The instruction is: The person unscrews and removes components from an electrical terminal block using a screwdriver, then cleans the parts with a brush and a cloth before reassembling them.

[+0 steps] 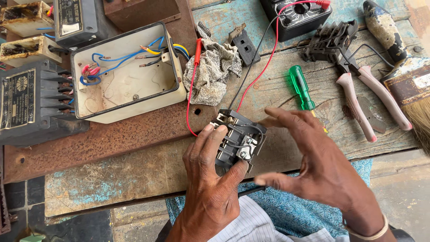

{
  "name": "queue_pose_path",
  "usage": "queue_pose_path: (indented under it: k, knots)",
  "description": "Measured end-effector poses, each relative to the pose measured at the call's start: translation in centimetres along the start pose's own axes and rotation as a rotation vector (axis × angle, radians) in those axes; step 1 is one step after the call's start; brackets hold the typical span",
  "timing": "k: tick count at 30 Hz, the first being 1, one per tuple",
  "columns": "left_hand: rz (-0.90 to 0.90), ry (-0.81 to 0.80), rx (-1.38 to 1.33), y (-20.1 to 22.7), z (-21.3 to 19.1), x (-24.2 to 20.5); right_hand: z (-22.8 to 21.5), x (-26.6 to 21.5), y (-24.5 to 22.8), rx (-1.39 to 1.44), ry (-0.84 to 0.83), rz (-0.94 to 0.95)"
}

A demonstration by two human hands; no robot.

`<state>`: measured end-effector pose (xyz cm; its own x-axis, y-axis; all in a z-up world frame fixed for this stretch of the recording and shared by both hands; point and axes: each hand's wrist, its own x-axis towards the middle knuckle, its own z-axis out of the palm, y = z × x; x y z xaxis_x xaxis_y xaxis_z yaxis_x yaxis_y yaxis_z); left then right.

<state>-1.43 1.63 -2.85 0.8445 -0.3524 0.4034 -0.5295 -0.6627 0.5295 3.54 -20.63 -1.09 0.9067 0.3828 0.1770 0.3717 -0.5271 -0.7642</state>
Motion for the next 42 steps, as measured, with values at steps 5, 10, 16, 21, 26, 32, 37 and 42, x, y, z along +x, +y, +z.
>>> queue_pose_path:
  k: [5,10,16,21,26,32,37,42]
  knots:
    - [-0.007,0.022,-0.028,0.0,0.5,-0.2,-0.4,2.9,2.3,-0.500,0.221,0.096]
    - [-0.009,0.049,-0.059,0.3,0.4,0.2,1.7,6.6,3.8,-0.695,0.216,-0.044]
    - [-0.056,0.035,-0.140,1.2,0.9,0.1,2.1,8.5,4.0,-0.710,0.152,-0.062]
    - [-0.261,0.158,-0.399,1.5,1.9,-0.3,1.3,10.1,4.9,-0.674,0.028,-0.026]
    - [-0.307,0.211,-0.408,1.5,2.2,-0.5,1.2,11.6,4.9,-0.744,-0.161,0.078]
    - [-0.320,0.204,-0.410,1.5,2.2,-0.5,1.3,11.8,5.3,-0.773,-0.183,0.038]
    - [-0.334,0.190,-0.407,1.6,2.2,-0.8,1.2,10.3,5.1,-0.698,-0.035,-0.043]
    - [-0.358,0.171,-0.412,1.7,2.3,-1.1,1.3,10.3,5.0,-0.702,-0.071,0.025]
